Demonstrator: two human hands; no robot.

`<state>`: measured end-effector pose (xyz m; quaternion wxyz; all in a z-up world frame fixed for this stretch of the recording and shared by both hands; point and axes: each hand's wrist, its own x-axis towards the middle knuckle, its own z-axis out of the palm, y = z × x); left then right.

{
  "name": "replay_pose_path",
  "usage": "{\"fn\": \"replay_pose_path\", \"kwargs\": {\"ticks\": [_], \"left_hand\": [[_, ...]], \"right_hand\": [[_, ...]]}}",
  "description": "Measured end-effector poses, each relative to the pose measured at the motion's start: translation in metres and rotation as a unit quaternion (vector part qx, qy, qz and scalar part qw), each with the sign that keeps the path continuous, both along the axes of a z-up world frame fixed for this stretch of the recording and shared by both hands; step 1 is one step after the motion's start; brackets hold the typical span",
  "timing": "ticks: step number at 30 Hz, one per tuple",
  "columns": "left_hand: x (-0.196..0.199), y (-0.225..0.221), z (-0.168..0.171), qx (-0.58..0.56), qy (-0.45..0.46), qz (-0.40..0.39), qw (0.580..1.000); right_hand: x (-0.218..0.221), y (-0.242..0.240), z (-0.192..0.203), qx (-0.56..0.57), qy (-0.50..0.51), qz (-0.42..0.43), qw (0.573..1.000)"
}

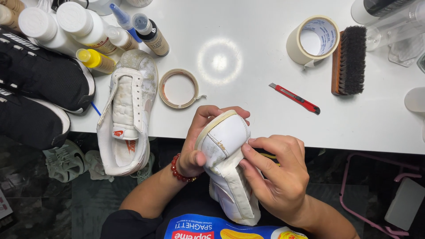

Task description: The person removes the laces from a white sneaker, turns the shoe over, and applies masking tape along the edge where the upper meets the sole, pressing the tape down by hand. They then pick up a red utility knife and begin trimming the tape along the taped edge.

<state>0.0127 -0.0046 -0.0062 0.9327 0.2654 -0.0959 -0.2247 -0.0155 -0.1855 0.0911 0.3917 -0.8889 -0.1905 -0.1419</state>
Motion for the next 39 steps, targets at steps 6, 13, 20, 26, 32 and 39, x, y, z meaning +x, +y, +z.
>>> {"fn": "replay_pose_path", "kwargs": {"ticks": [6,13,20,26,32,39], "left_hand": [[-0.002,0.002,0.001,0.025,0.000,0.007,1.000],[0.000,0.000,-0.002,0.032,-0.019,0.009,0.999],[-0.002,-0.003,0.000,0.027,0.000,0.011,1.000],[-0.001,-0.004,-0.005,0.031,-0.011,0.025,0.999],[0.008,0.000,-0.006,-0.013,-0.013,0.032,0.999],[0.026,0.000,-0.001,-0.081,-0.048,0.071,0.993]], "right_hand": [[-0.003,0.002,0.000,-0.024,0.004,-0.027,0.999],[-0.006,0.001,-0.003,-0.005,0.006,-0.040,0.999],[-0.003,0.001,-0.003,-0.006,0.013,-0.028,1.000],[-0.006,-0.002,-0.005,-0.007,0.048,-0.041,0.998],[-0.004,0.004,-0.001,0.009,0.019,-0.048,0.999],[0.000,0.009,0.001,-0.005,-0.039,-0.036,0.999]]}}
